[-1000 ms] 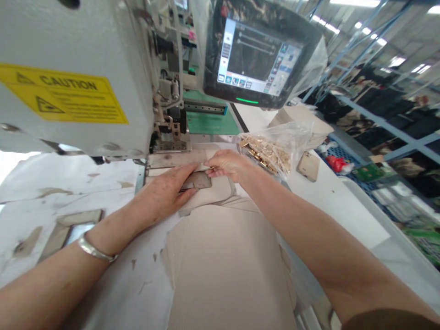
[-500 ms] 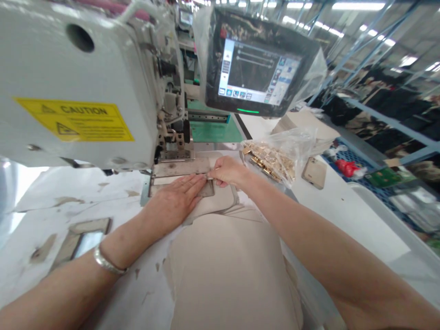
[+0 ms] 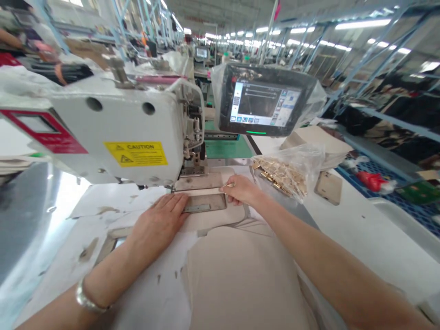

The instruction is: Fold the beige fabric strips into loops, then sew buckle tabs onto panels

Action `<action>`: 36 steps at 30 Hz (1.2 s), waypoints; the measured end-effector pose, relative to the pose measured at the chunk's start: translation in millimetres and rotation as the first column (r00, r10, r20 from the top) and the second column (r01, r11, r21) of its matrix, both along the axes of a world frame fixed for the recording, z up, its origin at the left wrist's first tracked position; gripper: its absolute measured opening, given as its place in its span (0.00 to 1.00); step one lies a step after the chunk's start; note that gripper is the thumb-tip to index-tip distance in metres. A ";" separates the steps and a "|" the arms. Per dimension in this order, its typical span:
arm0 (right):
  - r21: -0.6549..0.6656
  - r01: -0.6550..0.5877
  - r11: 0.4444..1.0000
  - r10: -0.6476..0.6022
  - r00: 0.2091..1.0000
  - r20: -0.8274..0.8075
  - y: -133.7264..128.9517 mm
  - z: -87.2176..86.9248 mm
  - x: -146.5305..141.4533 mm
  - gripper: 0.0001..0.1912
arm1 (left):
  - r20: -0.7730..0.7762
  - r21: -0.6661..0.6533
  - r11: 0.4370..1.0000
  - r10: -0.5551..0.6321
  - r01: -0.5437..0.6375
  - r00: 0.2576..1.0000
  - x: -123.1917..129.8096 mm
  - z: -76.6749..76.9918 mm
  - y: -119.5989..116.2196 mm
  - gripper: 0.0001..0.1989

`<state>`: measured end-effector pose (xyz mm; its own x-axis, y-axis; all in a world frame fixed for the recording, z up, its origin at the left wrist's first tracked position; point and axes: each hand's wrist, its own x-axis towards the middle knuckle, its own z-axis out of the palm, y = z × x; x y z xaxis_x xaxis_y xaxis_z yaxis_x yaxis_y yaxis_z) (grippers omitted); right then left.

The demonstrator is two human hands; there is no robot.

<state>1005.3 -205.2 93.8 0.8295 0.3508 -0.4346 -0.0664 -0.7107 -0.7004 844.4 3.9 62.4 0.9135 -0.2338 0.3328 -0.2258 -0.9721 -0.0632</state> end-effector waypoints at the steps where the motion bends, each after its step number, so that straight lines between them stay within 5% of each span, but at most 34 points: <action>1: 0.005 0.000 1.000 0.000 1.000 0.005 -0.6 -0.3 -0.8 0.08 | 0.005 0.021 1.000 0.014 -0.014 1.000 -3.1 1.5 1.2 0.22; 9: 0.019 -0.011 1.000 0.011 1.000 -0.005 0.6 7.9 -5.9 0.09 | -0.123 0.063 0.983 0.179 -0.173 0.976 -5.3 19.2 -14.3 0.18; 21: 0.013 0.020 1.000 -0.019 0.996 -0.093 2.2 15.2 -3.7 0.11 | -0.183 0.085 0.977 0.206 -0.193 0.961 -4.0 26.1 -13.4 0.18; 36: 0.005 -0.079 0.997 0.079 0.977 -0.199 48.6 17.5 -15.9 0.13 | -0.226 -0.078 0.964 0.233 -0.256 0.946 -28.5 21.7 43.8 0.29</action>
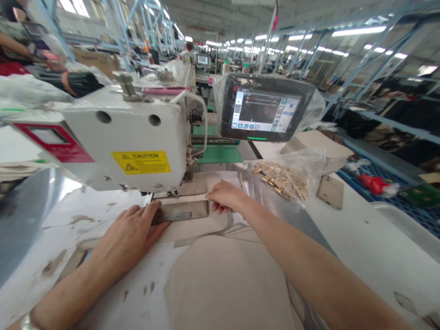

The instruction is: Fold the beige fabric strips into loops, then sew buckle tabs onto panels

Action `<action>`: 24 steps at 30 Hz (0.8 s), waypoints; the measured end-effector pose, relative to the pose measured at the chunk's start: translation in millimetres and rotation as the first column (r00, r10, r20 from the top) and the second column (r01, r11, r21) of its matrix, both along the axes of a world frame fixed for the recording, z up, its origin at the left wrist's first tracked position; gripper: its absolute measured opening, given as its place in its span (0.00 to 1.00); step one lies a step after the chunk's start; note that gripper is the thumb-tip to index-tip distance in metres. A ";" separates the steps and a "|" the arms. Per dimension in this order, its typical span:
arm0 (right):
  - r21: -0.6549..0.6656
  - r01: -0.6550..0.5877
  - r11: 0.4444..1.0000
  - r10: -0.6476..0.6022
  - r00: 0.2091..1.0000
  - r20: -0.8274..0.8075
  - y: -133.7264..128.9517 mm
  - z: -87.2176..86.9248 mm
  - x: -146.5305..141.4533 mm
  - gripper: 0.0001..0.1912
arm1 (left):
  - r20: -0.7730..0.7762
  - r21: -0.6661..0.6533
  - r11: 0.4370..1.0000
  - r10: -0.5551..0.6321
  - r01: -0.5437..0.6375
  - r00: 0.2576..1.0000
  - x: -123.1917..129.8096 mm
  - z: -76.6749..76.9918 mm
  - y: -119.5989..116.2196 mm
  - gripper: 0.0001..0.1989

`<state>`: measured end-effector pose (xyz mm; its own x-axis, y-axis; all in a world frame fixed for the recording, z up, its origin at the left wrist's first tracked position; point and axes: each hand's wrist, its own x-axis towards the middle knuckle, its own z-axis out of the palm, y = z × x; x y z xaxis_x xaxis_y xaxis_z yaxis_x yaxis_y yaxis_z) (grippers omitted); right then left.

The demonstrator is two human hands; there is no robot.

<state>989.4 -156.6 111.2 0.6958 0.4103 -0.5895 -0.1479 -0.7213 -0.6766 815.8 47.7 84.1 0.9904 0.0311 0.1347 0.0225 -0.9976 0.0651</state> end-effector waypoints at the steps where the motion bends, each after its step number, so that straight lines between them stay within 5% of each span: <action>1: 0.000 -0.009 1.000 0.009 1.000 -0.007 4.0 -0.6 -0.9 0.13 | 0.001 -0.005 1.000 0.005 -0.005 1.000 -2.1 -0.2 3.9 0.29; 17: 0.034 -0.092 0.995 0.094 0.993 -0.069 69.5 -7.3 -18.4 0.12 | 0.011 0.062 0.995 0.082 -0.083 0.997 -26.8 2.5 49.7 0.28; 24: 0.007 -0.068 0.998 0.069 0.995 -0.074 55.4 -2.0 -4.4 0.11 | 0.043 0.049 0.998 0.030 -0.032 0.999 -11.3 3.7 38.7 0.24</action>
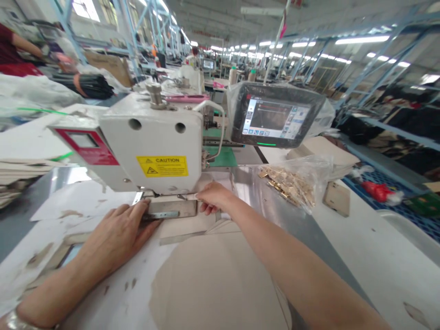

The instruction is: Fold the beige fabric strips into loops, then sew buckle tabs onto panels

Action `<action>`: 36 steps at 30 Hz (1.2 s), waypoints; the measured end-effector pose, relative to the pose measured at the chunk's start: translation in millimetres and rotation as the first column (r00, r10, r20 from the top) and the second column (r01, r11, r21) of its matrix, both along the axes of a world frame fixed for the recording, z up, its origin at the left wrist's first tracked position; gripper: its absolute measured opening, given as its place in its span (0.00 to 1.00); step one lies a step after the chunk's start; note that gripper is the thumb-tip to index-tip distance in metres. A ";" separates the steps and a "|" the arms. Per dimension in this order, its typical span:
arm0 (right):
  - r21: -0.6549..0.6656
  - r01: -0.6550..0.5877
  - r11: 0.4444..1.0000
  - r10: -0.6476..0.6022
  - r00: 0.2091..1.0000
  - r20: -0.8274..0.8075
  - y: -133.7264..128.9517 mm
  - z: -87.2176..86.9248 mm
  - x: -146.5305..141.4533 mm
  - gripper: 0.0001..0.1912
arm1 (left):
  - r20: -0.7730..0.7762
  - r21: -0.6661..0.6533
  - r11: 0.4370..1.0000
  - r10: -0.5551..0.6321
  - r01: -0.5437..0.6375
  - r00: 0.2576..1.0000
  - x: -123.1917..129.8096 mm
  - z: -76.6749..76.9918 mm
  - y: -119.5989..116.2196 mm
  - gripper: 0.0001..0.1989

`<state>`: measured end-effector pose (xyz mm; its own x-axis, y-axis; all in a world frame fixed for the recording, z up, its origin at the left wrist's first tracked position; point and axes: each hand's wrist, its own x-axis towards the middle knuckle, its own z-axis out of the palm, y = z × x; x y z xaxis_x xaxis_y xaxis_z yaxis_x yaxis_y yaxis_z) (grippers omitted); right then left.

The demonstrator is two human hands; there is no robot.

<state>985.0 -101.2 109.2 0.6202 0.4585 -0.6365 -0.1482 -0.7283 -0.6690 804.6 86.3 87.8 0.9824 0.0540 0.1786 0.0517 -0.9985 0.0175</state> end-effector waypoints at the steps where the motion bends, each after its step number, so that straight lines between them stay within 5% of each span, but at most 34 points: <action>1: 0.001 0.007 1.000 -0.007 1.000 0.000 -5.2 1.4 1.2 0.11 | 0.002 -0.013 1.000 -0.017 0.017 1.000 1.5 -0.3 -2.8 0.25; 13: 0.011 0.114 0.993 -0.115 0.993 0.038 -58.1 8.3 12.7 0.07 | 0.027 -0.109 0.986 -0.127 0.129 0.992 15.0 -5.6 -31.2 0.30; 24: 0.025 0.177 0.984 -0.178 0.983 0.041 -98.4 3.8 31.4 0.06 | 0.288 -0.004 0.925 -0.363 0.380 0.886 2.2 -3.8 -49.0 0.12; 30: 0.051 0.174 0.983 -0.175 0.984 0.034 -99.3 0.3 32.9 0.05 | 0.279 -0.123 0.854 -0.459 0.506 0.843 8.6 5.4 -88.1 0.11; 36: 0.087 0.178 0.980 -0.182 0.982 0.042 -103.1 1.4 29.7 0.07 | 0.085 -0.309 0.753 -0.587 0.581 0.805 18.1 18.2 -147.1 0.10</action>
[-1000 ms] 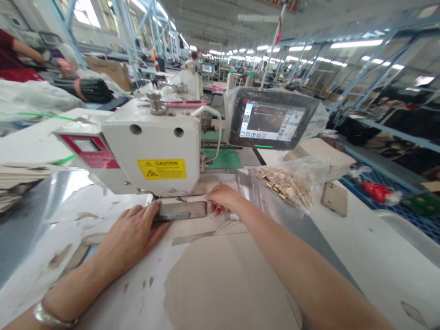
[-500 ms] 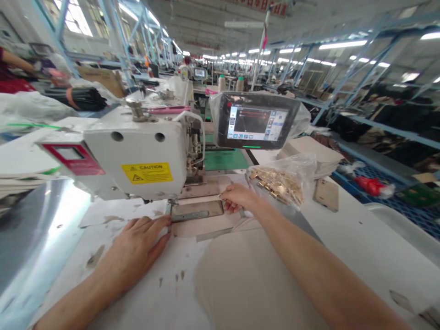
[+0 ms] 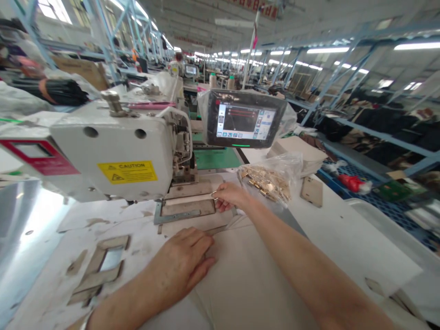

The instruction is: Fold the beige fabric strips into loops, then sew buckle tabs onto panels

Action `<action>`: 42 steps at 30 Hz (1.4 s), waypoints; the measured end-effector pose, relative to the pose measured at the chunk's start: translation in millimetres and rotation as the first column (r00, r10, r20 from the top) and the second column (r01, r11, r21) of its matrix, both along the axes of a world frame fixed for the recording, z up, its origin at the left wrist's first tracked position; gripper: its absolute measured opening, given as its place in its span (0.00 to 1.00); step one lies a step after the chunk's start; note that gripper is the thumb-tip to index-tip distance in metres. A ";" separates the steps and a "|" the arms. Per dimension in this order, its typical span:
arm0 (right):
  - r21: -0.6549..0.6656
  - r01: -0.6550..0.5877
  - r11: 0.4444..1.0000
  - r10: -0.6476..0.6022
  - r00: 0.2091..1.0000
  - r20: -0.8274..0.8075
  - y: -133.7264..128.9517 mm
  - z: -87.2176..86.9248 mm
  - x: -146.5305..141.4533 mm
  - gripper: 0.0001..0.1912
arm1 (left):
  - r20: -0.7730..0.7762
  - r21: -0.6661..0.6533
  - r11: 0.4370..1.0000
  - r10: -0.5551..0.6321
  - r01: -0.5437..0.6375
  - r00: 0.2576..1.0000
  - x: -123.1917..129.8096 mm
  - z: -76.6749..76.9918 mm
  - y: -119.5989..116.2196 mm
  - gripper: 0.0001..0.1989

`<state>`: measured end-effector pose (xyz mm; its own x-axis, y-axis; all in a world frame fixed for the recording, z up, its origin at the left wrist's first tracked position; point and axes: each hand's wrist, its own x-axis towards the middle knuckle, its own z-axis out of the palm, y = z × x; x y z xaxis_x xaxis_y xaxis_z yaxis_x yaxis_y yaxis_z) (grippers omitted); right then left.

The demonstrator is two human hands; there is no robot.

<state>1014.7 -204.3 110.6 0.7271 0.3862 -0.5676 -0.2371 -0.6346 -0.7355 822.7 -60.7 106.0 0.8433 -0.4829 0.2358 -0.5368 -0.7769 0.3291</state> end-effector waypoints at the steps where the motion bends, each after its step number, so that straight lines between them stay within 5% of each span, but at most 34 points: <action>1: 0.000 -0.003 1.000 0.003 1.000 0.001 -0.7 0.3 -1.7 0.07 | -0.038 0.004 1.000 -0.003 0.003 0.999 0.9 0.6 -8.9 0.14; 5: -0.001 -0.017 1.000 0.017 0.999 0.045 -3.8 -0.1 -12.4 0.08 | -0.178 0.098 0.994 0.071 -0.054 0.981 5.4 -1.8 -32.8 0.32; 11: -0.024 -0.033 0.999 0.039 0.936 0.349 -12.2 -1.0 -15.8 0.09 | -0.248 0.059 0.994 0.099 -0.087 0.964 12.9 -0.7 -35.4 0.24; 15: -0.041 -0.065 0.997 0.077 0.842 0.534 -17.9 4.6 -10.4 0.09 | -0.153 -0.036 0.993 0.108 -0.115 0.982 11.1 -10.6 -31.6 0.23; 19: -0.035 -0.085 0.996 0.089 0.815 0.573 -20.6 5.3 -9.6 0.08 | 0.022 -0.154 0.986 0.063 -0.059 0.998 5.3 -27.1 -29.6 0.34; 23: 0.023 -0.030 0.999 0.011 0.827 0.562 -29.6 1.5 -1.5 0.05 | -0.140 -0.227 0.971 0.037 -0.068 0.989 2.6 -33.0 -26.4 0.30; 27: 0.139 -0.010 0.990 -0.068 0.838 0.542 -55.6 6.0 9.4 0.06 | -0.252 -0.290 0.944 0.085 -0.159 0.964 3.4 -33.5 -21.1 0.25; 32: 0.247 0.004 0.969 -0.141 0.829 0.541 -94.5 16.7 0.8 0.09 | -0.167 -0.262 0.965 -0.024 -0.021 0.986 5.2 -33.4 -17.8 0.08; 37: 0.379 0.009 0.925 -0.215 0.837 0.504 -107.1 25.7 -13.0 0.11 | -0.031 -0.209 0.978 -0.014 0.007 0.999 5.6 -43.4 -18.7 0.11; 42: 0.388 0.229 0.893 -0.431 0.682 0.591 -169.4 55.9 -53.1 0.12 | -0.055 -0.191 0.981 -0.044 0.033 0.998 3.3 -46.2 -15.2 0.11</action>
